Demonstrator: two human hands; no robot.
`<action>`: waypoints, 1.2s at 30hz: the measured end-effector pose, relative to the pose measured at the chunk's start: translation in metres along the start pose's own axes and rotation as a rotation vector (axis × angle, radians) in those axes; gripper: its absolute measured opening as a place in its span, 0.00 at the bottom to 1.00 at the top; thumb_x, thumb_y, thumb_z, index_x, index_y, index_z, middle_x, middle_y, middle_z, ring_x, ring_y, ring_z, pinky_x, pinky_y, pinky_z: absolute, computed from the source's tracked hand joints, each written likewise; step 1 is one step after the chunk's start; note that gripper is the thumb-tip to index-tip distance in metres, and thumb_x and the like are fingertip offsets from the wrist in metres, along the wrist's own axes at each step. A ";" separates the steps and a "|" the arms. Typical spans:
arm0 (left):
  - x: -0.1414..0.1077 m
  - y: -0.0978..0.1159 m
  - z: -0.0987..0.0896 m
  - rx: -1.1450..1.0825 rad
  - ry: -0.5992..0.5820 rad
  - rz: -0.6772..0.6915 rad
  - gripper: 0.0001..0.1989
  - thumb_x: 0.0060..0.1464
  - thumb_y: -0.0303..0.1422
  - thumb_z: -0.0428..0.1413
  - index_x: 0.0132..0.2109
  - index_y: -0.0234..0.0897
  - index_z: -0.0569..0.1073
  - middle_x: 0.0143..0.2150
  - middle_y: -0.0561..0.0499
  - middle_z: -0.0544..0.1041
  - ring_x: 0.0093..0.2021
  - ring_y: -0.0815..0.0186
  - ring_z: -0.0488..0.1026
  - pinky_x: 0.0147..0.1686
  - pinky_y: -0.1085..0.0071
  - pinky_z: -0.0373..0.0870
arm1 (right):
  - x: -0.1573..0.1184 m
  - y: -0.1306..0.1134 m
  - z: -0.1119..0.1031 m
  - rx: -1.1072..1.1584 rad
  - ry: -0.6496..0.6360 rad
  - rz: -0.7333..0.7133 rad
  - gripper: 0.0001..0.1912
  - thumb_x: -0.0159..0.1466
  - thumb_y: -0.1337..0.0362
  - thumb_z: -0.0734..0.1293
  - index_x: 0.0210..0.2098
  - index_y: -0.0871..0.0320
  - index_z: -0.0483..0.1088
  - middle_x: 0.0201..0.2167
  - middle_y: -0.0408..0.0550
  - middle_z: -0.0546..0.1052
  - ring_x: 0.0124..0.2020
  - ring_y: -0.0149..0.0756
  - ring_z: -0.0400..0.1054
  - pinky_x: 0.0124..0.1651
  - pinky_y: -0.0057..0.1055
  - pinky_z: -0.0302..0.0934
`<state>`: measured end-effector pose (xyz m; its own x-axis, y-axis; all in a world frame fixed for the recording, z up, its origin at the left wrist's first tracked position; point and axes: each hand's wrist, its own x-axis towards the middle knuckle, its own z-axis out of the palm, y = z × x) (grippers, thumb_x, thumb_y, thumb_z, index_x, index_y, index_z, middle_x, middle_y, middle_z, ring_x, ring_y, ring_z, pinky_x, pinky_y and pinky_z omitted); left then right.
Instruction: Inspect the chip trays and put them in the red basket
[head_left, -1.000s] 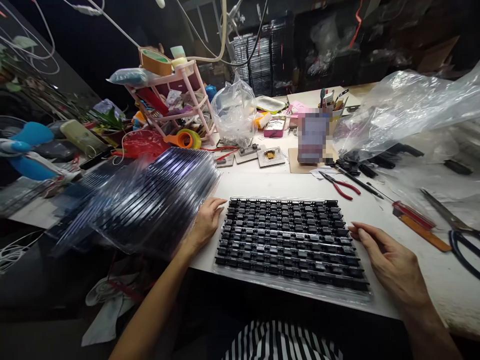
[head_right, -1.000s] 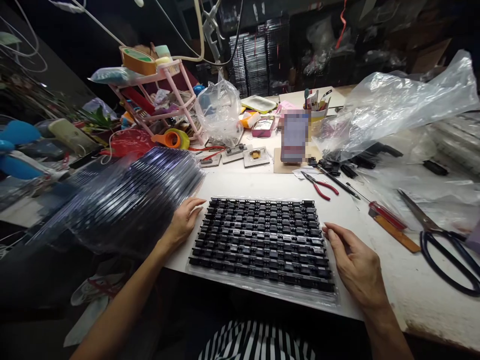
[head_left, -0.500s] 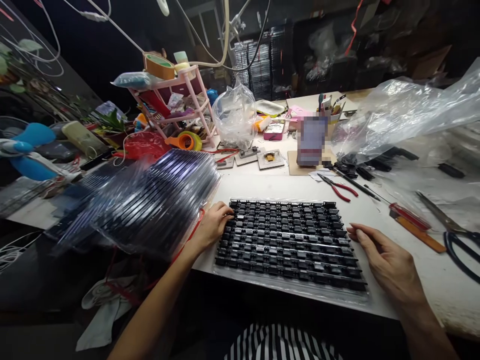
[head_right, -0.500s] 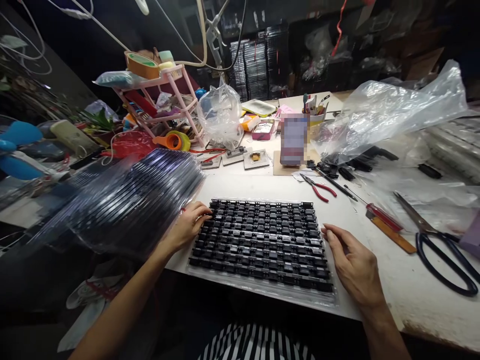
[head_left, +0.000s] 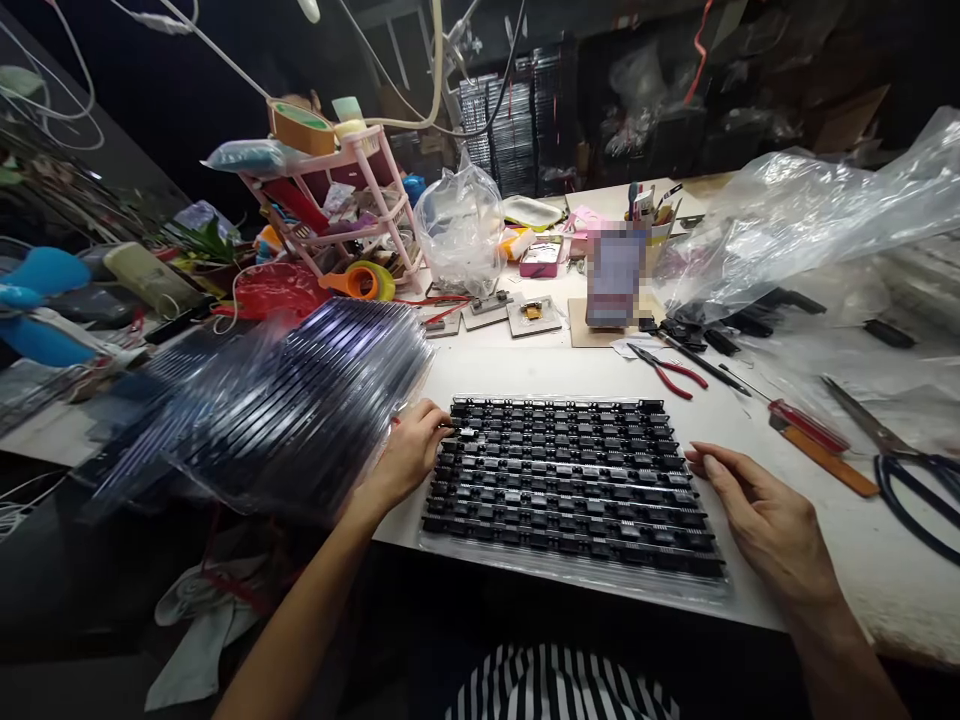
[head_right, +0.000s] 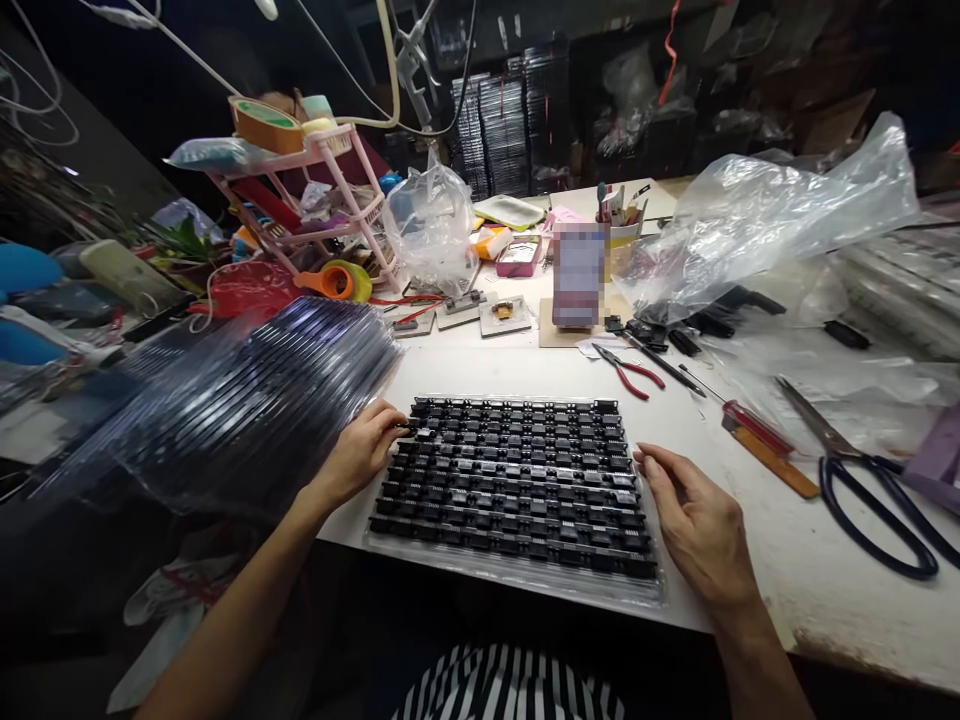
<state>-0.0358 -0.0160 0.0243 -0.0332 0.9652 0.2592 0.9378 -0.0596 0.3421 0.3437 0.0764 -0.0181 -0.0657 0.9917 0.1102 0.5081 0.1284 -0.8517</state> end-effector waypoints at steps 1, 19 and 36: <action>0.000 -0.001 0.000 0.006 0.006 -0.002 0.06 0.60 0.27 0.46 0.37 0.37 0.67 0.37 0.50 0.67 0.37 0.66 0.68 0.39 0.68 0.65 | 0.000 0.000 0.000 -0.004 0.000 -0.002 0.20 0.60 0.47 0.62 0.44 0.51 0.73 0.41 0.46 0.78 0.44 0.44 0.72 0.50 0.40 0.65; 0.003 0.003 -0.003 0.138 -0.083 0.025 0.07 0.58 0.26 0.46 0.35 0.38 0.68 0.37 0.49 0.68 0.37 0.63 0.68 0.37 0.66 0.66 | -0.001 -0.004 0.000 -0.015 -0.005 -0.016 0.21 0.60 0.46 0.61 0.44 0.52 0.73 0.41 0.47 0.78 0.45 0.47 0.71 0.51 0.44 0.63; 0.008 0.007 -0.002 0.161 -0.119 0.027 0.07 0.59 0.27 0.46 0.36 0.37 0.68 0.37 0.48 0.69 0.35 0.63 0.68 0.35 0.66 0.65 | 0.000 -0.004 0.000 -0.030 -0.008 -0.081 0.19 0.61 0.48 0.61 0.44 0.52 0.73 0.41 0.47 0.78 0.44 0.46 0.72 0.50 0.42 0.64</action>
<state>-0.0304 -0.0093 0.0310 0.0248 0.9877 0.1542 0.9812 -0.0536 0.1855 0.3418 0.0760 -0.0149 -0.1147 0.9780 0.1740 0.5267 0.2084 -0.8241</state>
